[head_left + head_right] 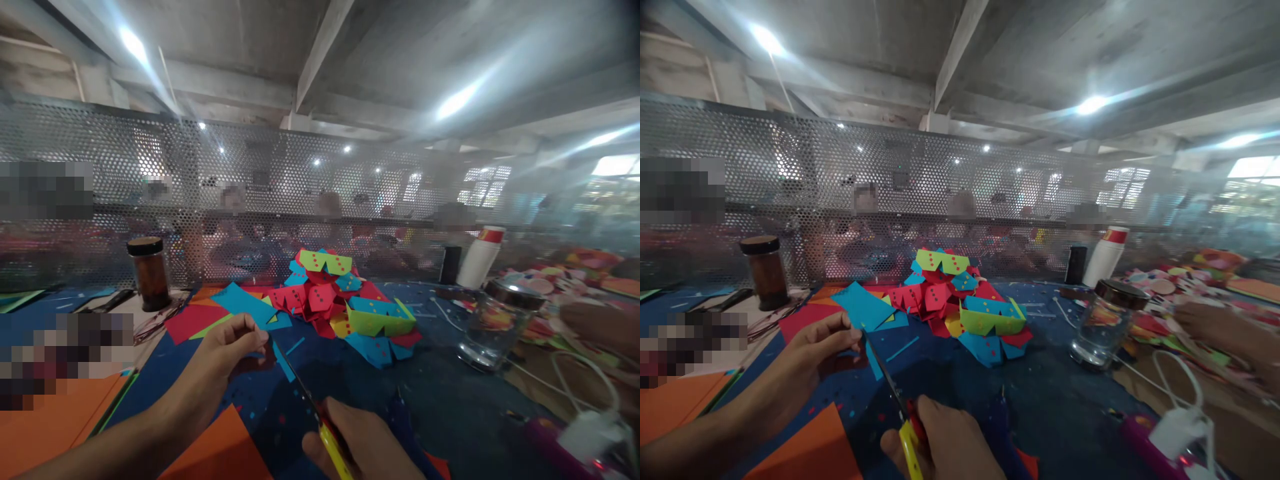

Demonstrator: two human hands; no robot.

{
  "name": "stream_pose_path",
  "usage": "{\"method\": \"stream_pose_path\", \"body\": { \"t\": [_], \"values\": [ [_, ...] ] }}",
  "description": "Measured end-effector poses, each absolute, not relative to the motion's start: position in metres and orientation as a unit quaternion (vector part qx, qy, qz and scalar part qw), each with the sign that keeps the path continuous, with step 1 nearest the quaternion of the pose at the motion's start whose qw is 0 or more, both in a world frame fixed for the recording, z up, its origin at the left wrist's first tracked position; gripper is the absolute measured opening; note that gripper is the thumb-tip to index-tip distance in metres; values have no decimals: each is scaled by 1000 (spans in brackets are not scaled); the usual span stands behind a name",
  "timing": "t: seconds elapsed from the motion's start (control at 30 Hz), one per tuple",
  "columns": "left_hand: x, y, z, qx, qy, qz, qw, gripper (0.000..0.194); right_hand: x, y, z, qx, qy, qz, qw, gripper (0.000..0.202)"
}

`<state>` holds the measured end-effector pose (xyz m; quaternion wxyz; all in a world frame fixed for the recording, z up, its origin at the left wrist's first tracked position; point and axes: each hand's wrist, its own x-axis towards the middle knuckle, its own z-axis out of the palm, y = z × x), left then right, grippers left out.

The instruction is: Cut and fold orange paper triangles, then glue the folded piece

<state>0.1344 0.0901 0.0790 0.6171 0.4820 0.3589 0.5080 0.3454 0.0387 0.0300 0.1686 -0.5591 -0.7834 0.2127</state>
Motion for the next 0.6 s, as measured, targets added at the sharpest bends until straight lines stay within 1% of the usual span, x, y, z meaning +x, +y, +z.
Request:
{"method": "stream_pose_path", "body": {
  "t": [0.17, 0.37, 0.6],
  "values": [
    [135, 92, 78, 482, 359, 509, 616, 31, 346, 38, 28, -553, -789, 209, 167, 32],
    [134, 94, 76, 487, 357, 507, 615, 31, 345, 34, 37, -545, -791, 219, 172, 31],
    [136, 90, 79, 484, 359, 507, 616, 33, 346, 37, 31, -549, -792, 217, 158, 28]
  ]
}}
